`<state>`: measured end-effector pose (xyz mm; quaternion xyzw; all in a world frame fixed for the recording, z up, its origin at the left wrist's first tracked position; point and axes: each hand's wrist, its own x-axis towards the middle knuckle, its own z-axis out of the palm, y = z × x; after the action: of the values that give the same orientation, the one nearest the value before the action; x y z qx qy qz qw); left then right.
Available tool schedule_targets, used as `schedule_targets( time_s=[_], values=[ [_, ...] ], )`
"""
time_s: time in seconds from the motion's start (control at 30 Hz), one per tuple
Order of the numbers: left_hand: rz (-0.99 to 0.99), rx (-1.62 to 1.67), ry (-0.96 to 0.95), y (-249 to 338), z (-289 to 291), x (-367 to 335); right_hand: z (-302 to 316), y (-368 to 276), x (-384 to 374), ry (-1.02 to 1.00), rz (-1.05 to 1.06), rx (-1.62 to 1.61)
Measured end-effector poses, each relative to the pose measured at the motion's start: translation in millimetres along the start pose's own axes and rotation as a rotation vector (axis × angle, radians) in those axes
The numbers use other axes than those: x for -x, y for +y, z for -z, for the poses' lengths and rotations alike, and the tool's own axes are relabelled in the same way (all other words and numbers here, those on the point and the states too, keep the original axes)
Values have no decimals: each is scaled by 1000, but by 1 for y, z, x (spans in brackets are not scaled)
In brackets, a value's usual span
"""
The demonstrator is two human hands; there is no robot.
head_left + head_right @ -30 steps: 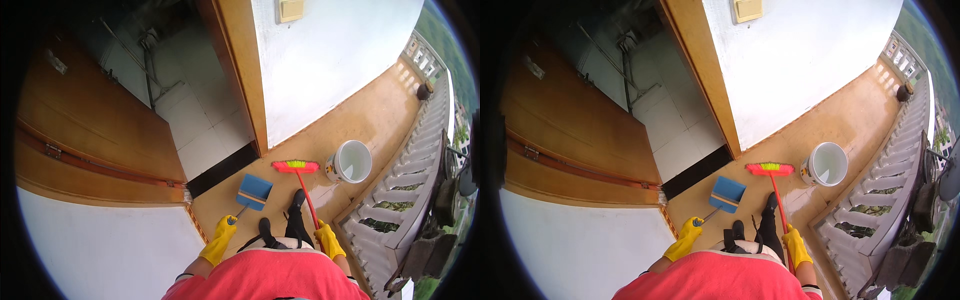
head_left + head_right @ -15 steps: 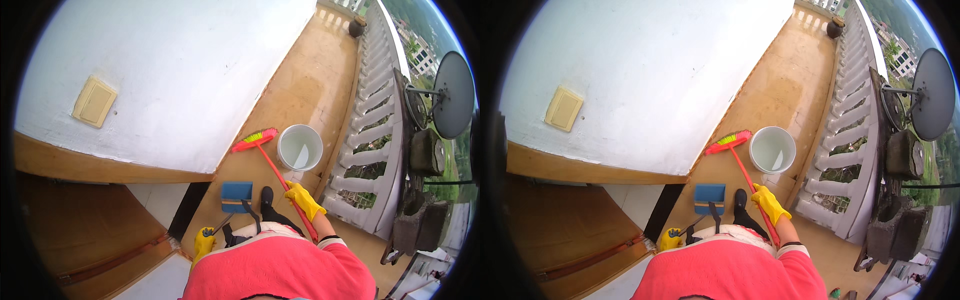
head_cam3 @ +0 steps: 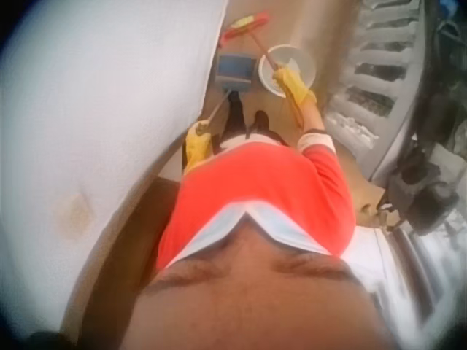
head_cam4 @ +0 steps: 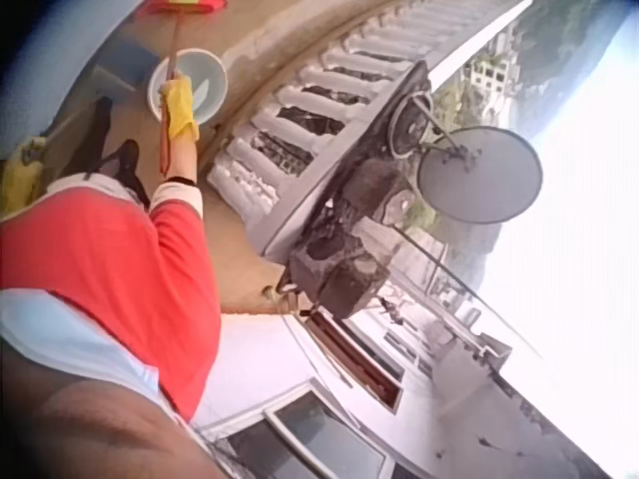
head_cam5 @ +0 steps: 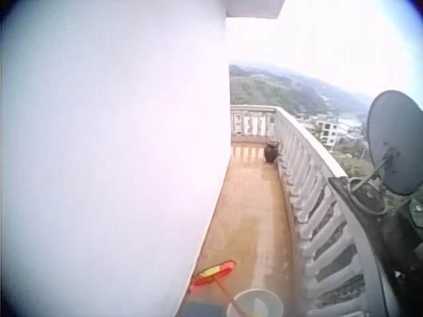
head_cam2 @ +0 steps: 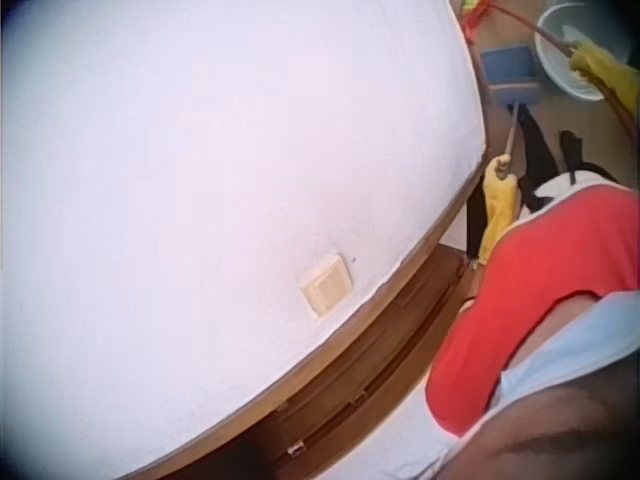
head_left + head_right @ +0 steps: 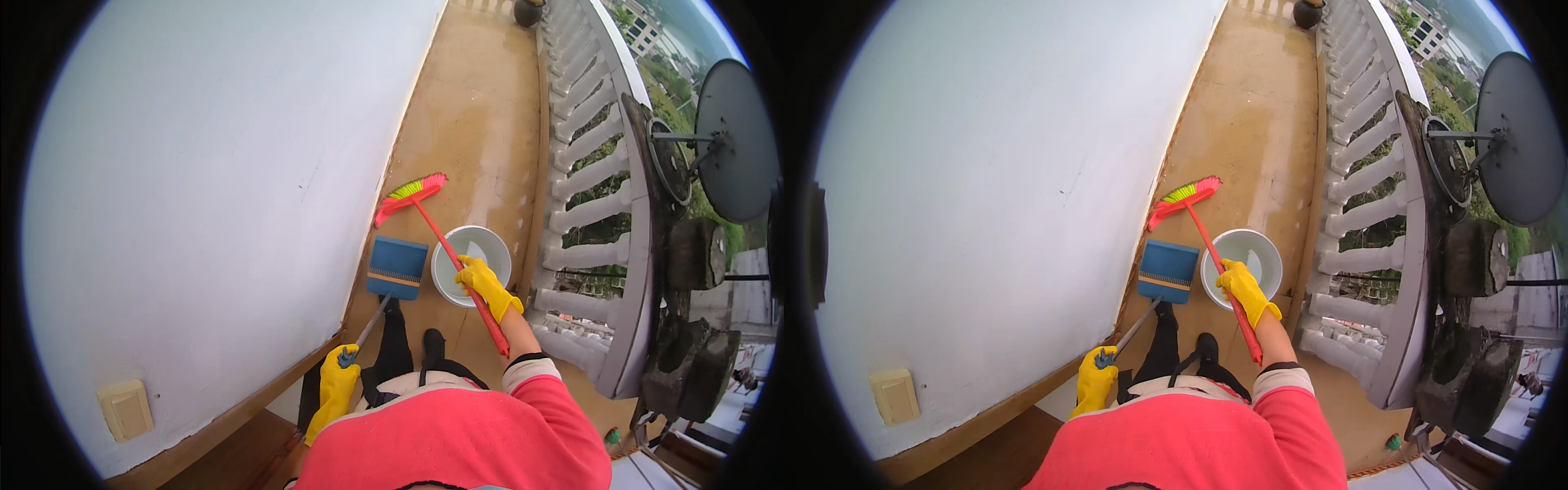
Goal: The person sweeps a tiled balcony floor using a red broom and a blue dustpan. They gather debris into the dustpan and continue sweeping along the railing and near a doorway.
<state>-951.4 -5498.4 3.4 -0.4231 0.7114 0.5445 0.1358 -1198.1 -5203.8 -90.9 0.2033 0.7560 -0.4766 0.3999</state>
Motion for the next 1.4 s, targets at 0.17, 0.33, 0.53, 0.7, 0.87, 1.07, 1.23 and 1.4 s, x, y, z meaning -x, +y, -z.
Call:
schedule_targets(
  time_s=[0.17,0.33,0.53,0.7,0.87,1.07,1.23,1.4],
  values=[
    [-140,12,-68,29,21,-81,3,-42,1,-13,9,122],
    [-165,26,-111,102,23,-113,24,-53,-41,146,69,-86],
    [-218,8,-111,157,-6,-160,54,-94,-139,225,-141,-185],
    [-259,-49,-125,211,-43,-206,86,-133,-188,201,-116,-318],
    [-152,-27,-134,291,-83,-277,144,-212,-303,248,-73,-426],
    [-40,1,-147,415,-148,-331,258,-276,-366,277,6,-421],
    [-48,-28,-229,473,-189,-392,300,-189,-263,223,-86,-227],
    [-100,-106,-218,543,-240,-439,211,-28,-118,422,-381,-117]
  ],
)
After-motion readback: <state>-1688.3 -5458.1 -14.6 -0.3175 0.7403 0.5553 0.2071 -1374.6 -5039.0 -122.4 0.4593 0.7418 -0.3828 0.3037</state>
